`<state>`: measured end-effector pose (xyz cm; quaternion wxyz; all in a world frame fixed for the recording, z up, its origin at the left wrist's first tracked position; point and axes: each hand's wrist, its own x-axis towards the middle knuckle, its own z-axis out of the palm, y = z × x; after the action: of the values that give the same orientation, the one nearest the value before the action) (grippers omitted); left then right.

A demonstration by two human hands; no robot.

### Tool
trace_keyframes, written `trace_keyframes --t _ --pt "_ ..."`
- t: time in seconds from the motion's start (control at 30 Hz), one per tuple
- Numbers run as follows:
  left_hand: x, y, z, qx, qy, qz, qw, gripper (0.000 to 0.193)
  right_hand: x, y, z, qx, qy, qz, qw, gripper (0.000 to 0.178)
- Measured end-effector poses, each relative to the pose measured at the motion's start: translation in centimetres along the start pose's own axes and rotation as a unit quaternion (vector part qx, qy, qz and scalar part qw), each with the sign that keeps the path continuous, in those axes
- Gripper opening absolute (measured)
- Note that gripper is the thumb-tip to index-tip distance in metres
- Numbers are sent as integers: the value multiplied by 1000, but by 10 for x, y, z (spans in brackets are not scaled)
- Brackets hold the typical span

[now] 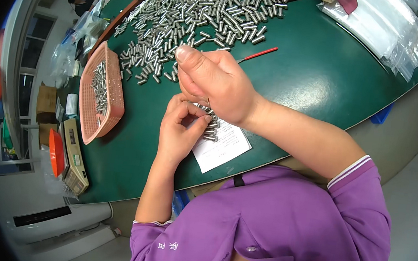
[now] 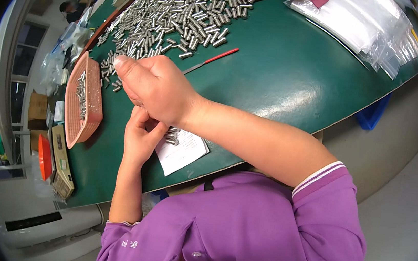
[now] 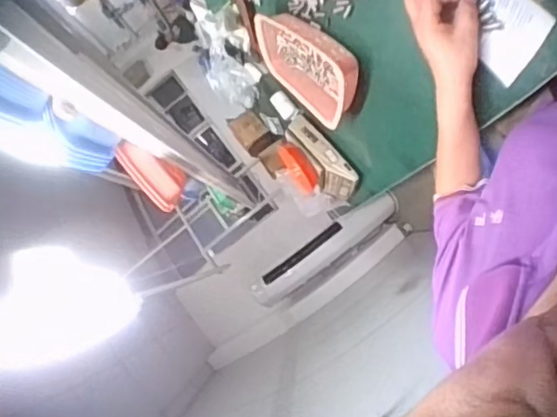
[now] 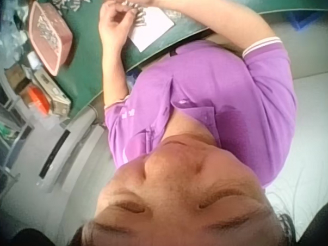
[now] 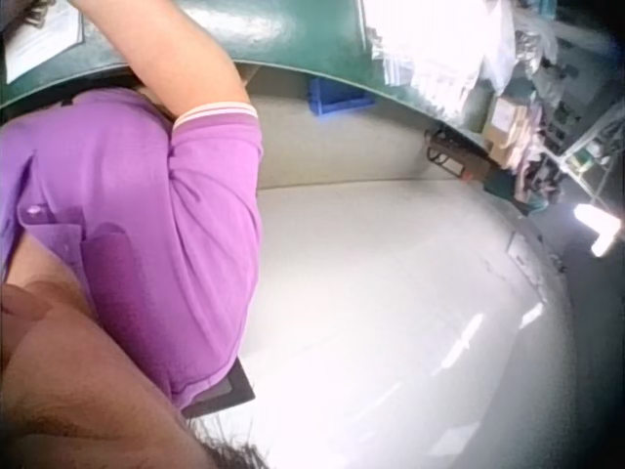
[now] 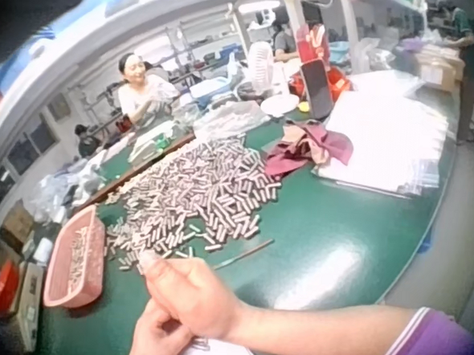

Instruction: The person sorts small cylindrical metal parts on a green workbench. They pick up individual parts from a large pile, inspect them, and arrange them in a neat row on a white paper sheet. The person uses a small metal tool to adjust the alignment of the parts in the row.

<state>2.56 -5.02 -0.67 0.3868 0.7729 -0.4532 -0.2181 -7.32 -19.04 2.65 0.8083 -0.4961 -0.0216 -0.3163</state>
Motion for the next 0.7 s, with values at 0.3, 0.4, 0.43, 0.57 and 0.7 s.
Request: trace_keyframes --t 0.3,0.4,0.43,0.57,0.7 --pt "0 -8 2 -48 4 -5 999 11 -3 1 3 5 20 -16 1000 57" --pt "-1 -8 3 -50 2 2 999 12 -4 5 3 3 27 -24 999 57" --pt "-1 -6 3 -48 2 5 999 12 -4 7 2 2 27 -26 999 56" --pt "0 -6 3 -11 -11 6 1000 13 -7 10 7 -36 34 13 999 56" --pt "2 -8 -1 -1 -12 32 999 13 -2 11 9 -34 38 -7 999 58"
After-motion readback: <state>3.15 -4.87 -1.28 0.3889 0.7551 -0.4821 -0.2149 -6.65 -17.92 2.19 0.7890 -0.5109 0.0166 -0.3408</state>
